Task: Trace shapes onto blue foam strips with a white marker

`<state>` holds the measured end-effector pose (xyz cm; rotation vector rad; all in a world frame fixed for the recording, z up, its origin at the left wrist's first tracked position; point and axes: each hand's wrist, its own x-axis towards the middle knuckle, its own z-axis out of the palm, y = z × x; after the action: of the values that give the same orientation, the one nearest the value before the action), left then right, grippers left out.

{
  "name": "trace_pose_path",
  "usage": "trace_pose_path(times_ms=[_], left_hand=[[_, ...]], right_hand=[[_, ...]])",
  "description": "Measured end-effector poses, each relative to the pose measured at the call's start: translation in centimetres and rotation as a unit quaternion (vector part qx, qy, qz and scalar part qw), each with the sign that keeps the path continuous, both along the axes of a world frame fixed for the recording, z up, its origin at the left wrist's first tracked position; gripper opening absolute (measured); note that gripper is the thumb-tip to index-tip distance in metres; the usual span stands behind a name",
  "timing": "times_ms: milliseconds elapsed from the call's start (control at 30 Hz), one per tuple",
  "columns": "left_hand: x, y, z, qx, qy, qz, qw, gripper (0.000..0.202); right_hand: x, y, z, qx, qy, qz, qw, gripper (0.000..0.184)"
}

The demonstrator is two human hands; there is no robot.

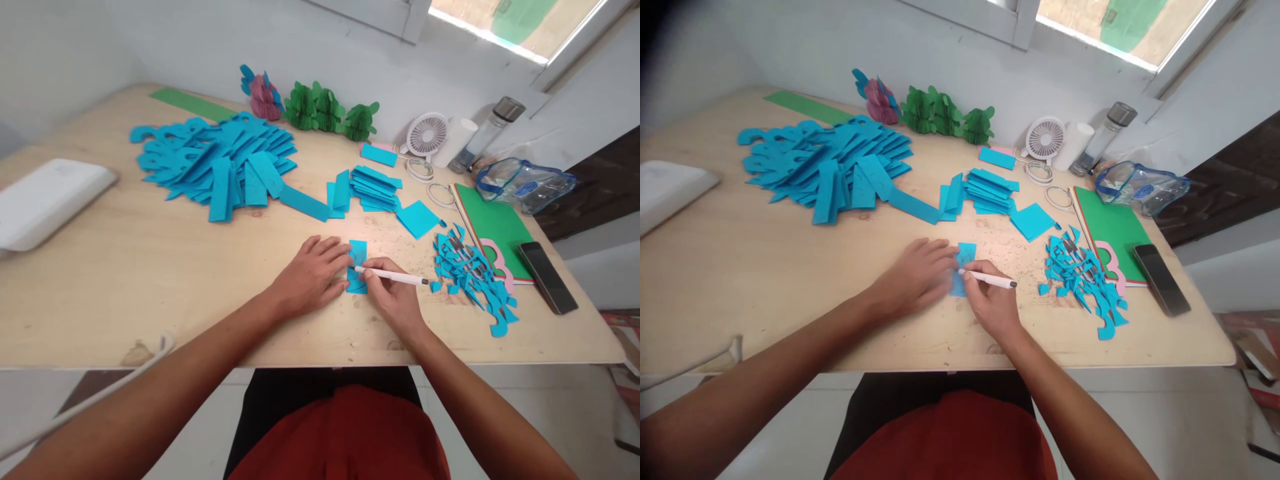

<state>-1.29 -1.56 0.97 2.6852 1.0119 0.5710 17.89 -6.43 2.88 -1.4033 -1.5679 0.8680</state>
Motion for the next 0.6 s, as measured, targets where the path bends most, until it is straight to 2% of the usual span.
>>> trace_pose_path(times_ms=[367, 600], left_hand=[[-0.04, 0.06, -0.28, -0.011, -0.006, -0.004, 1.0, 0.031], [-0.06, 0.02, -0.29, -0.007, -0.008, -0.003, 1.0, 0.031]], right_hand=[[-0.3, 0.37, -0.75, 0.007, 0.021, -0.053, 0.998, 0.009], [-0.36, 0.42, -0.86, 0.001, 0.021, -0.041, 0.999, 0.009]])
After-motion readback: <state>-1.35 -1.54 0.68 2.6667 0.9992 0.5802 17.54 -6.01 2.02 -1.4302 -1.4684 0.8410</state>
